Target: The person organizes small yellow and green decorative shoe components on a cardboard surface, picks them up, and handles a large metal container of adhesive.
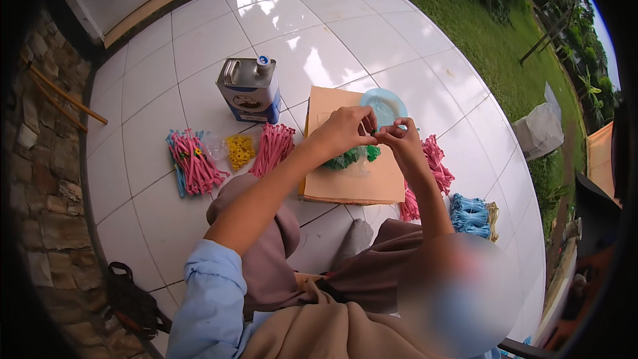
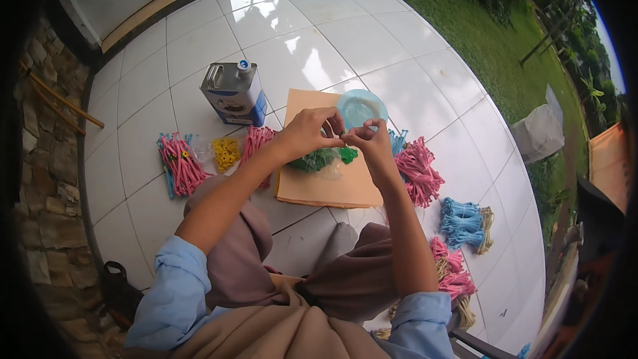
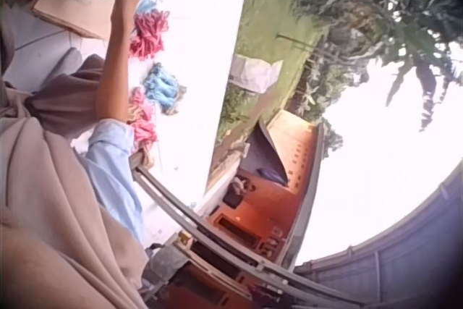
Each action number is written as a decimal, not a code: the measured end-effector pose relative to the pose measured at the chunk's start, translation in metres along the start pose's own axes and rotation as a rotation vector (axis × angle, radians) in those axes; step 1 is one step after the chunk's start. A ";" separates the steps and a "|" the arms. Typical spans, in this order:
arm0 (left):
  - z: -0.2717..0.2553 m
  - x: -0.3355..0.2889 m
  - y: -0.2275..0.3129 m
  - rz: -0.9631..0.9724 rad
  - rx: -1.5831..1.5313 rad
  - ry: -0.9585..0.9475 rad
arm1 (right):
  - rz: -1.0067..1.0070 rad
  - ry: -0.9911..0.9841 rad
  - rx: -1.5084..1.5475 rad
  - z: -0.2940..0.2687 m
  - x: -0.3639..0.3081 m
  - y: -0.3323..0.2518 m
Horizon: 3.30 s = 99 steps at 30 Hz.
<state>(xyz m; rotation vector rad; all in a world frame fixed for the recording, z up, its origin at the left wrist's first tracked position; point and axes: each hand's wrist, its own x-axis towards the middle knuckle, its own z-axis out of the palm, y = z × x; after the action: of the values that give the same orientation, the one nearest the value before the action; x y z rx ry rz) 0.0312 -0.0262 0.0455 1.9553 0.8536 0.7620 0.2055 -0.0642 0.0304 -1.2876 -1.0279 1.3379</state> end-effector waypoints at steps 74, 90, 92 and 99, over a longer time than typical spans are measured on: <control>-0.157 -0.242 -0.156 -0.482 -0.709 0.709 | -0.145 -0.289 -0.069 0.322 0.026 0.115; -0.106 -0.229 -0.231 -0.591 0.710 0.897 | -0.139 0.101 -0.556 0.305 0.069 0.242; -0.101 -0.205 -0.241 -0.469 0.609 0.802 | -0.256 0.229 -0.689 0.303 0.083 0.257; -0.077 -0.183 -0.294 -0.374 0.527 0.548 | -0.088 0.146 -0.537 0.310 0.094 0.253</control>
<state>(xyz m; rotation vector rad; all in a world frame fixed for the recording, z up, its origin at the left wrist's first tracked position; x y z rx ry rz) -0.2153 -0.0165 -0.2092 1.9460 1.8481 0.9223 -0.1226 0.0018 -0.2088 -1.6809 -1.3768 0.9111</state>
